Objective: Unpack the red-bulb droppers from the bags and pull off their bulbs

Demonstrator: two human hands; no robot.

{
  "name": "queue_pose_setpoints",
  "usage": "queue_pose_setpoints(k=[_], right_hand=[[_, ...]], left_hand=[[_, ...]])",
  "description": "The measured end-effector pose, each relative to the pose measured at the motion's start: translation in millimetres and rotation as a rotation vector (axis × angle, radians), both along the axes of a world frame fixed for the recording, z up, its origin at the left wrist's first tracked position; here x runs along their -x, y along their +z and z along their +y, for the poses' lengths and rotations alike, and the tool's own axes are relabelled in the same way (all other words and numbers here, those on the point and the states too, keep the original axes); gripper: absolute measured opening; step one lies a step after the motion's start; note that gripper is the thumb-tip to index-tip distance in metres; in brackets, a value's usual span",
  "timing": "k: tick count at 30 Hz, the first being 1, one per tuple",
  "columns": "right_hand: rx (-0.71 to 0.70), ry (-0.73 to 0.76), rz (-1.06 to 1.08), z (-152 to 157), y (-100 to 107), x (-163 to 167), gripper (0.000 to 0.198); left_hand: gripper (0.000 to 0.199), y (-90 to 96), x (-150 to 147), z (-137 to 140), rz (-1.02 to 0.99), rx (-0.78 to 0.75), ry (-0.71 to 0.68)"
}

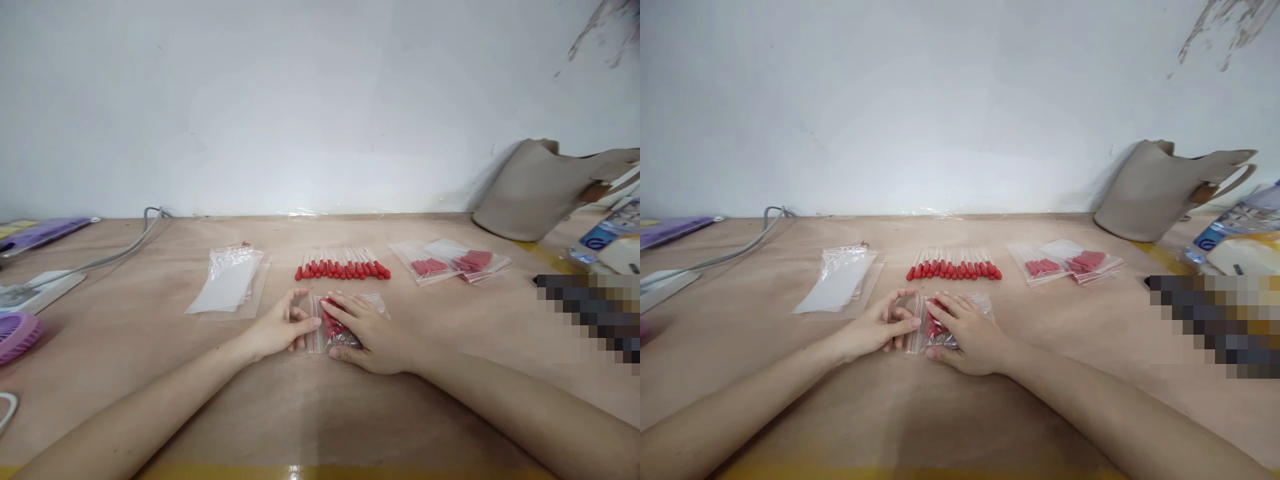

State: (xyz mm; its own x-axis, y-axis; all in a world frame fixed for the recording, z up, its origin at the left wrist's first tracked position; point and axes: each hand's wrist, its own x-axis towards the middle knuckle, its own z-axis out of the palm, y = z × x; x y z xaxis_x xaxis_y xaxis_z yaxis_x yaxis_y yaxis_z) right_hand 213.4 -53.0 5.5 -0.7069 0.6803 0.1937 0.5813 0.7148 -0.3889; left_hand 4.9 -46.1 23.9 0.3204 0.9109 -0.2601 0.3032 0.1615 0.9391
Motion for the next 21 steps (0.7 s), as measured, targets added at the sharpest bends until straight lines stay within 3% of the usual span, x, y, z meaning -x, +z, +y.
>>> queue_pose_setpoints(k=[7,21], right_hand=[[0.038,-0.015,0.076,0.8,-2.3,0.0,0.067],[0.02,-0.038,0.093,-0.9,-1.2,2.6,0.063]], left_hand=[[0.047,0.0,1.3,5.0,-0.033,0.013,0.084],[0.053,-0.6,2.1,6.9,-0.033,0.019,0.066]])
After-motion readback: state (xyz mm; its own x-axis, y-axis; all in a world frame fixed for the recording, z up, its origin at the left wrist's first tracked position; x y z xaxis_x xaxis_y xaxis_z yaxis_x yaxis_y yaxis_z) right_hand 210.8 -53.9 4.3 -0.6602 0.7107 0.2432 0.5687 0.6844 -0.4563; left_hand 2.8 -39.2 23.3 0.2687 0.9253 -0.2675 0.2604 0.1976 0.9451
